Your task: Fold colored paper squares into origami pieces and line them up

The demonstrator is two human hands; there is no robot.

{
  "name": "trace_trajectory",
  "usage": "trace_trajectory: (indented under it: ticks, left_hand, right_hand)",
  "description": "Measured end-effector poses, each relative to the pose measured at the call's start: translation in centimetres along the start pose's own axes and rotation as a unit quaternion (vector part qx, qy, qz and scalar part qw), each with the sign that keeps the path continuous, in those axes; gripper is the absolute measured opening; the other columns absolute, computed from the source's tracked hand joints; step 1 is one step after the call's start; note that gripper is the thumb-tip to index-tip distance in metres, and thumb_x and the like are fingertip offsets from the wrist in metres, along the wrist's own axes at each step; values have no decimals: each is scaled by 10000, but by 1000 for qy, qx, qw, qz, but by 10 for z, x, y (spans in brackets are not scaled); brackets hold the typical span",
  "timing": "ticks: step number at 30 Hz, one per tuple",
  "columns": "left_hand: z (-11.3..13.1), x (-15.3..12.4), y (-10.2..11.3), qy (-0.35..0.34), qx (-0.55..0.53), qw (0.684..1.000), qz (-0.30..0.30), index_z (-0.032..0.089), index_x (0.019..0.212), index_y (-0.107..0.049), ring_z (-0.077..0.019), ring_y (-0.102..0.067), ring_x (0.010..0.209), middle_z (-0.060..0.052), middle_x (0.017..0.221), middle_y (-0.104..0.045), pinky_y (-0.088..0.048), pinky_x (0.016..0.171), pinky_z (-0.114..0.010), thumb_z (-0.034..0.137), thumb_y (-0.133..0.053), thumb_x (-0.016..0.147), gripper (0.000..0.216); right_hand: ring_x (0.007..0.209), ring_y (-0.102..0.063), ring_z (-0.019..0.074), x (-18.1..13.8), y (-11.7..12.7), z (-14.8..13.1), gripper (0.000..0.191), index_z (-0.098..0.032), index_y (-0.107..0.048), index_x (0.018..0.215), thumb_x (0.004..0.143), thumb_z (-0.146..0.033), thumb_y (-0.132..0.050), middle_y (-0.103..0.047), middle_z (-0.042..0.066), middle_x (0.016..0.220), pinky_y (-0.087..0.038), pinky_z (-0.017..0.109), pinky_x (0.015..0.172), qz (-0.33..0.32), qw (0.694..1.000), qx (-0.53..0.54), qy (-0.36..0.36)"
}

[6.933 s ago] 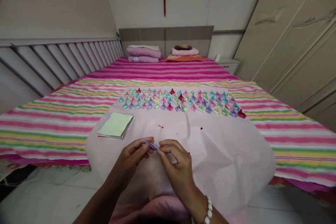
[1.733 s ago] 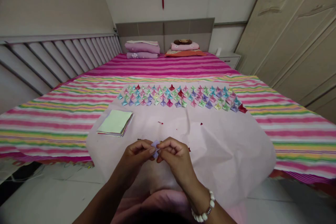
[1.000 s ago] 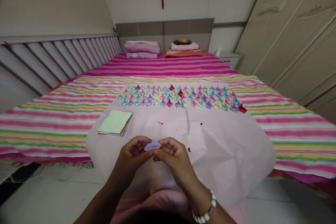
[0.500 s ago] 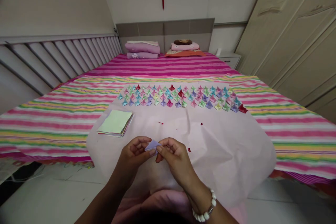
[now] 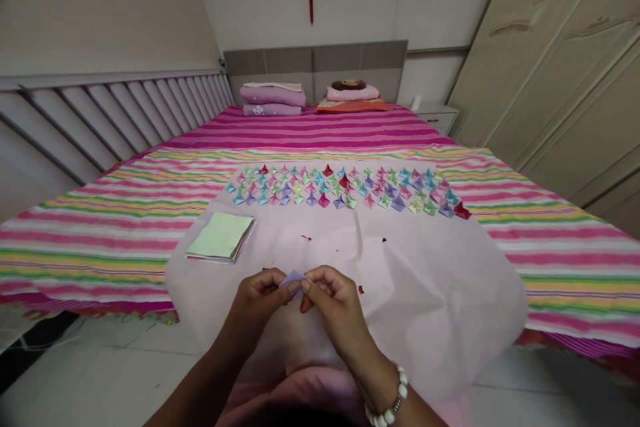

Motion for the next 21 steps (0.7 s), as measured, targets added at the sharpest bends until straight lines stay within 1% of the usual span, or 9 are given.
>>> trace_trajectory:
  ticks: [5, 9, 12, 14, 16, 17, 19, 21]
  left_hand:
    - [6, 1, 2, 16, 36, 998, -53, 160, 647, -713, -126, -550, 594, -3, 582, -635, -425, 595, -235, 318, -675, 740, 187]
    - [1, 0, 6, 12, 12, 999, -33, 160, 601, -699, -121, -546, 582, 1, 561, -630, -427, 592, -232, 304, -707, 718, 186]
    - [-8, -2, 3, 24, -58, 998, -11, 155, 601, -697, -112, -542, 597, 1, 570, -632, -427, 612, -227, 345, -722, 719, 225]
    - [-13, -3, -3, 47, -114, 992, -1, 155, 700, -725, -113, -561, 651, -6, 645, -664, -436, 643, -223, 369, -743, 706, 214]
    - [-15, -5, -12, 73, -160, 984, -12, 154, 796, -734, -115, -583, 705, -15, 722, -686, -444, 669, -218, 365, -780, 674, 247]
    - [-16, -5, -15, 83, -180, 980, -20, 145, 795, -730, -111, -586, 702, -16, 717, -682, -445, 667, -211, 359, -797, 658, 262]
    - [-16, -6, -19, 104, -224, 969, -31, 122, 733, -711, -87, -570, 644, -9, 655, -652, -439, 630, -186, 341, -820, 637, 263]
    - [-17, -6, -19, 138, -285, 947, -44, 109, 682, -686, -49, -531, 567, 4, 618, -619, -420, 570, -152, 308, -830, 635, 250]
  right_hand:
    - [534, -555, 126, 4, 5, 6, 232, -163, -687, 711, 681, -374, -778, -654, 1, 538, -400, 258, 577, 9, 999, 11, -39]
    - [518, -527, 114, 4, 5, 2, 225, -165, -666, 638, 680, -357, -777, -626, -11, 507, -383, 252, 571, 0, 1000, 11, -26]
    - [518, -510, 108, 3, 3, 1, 223, -172, -652, 623, 695, -351, -762, -607, -23, 498, -378, 250, 576, 11, 999, 28, -11]
    - [520, -505, 107, 2, 2, 2, 219, -175, -649, 625, 701, -349, -759, -598, -28, 499, -382, 252, 582, 34, 999, 33, -1]
    - [527, -515, 115, 0, 2, 3, 220, -178, -645, 633, 710, -352, -756, -601, -25, 514, -398, 261, 589, 47, 998, 32, 4]
    - [537, -528, 123, 0, 1, 3, 219, -180, -644, 642, 715, -355, -755, -608, -20, 528, -408, 267, 593, 45, 999, 30, 5]
    - [573, -553, 138, 0, 0, 3, 204, -185, -656, 675, 714, -354, -763, -631, -9, 577, -425, 275, 605, 26, 999, 24, 8]
    - [640, -573, 144, 0, 2, 0, 173, -196, -689, 745, 712, -344, -770, -660, 0, 666, -437, 273, 643, 7, 1000, 23, 16]
Point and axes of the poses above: each hand's wrist, its own x-axis towards the middle knuckle, its own y-axis out of the back of the hand, z = x × y, the point moved 4 cm from there along x, towards the middle knuckle
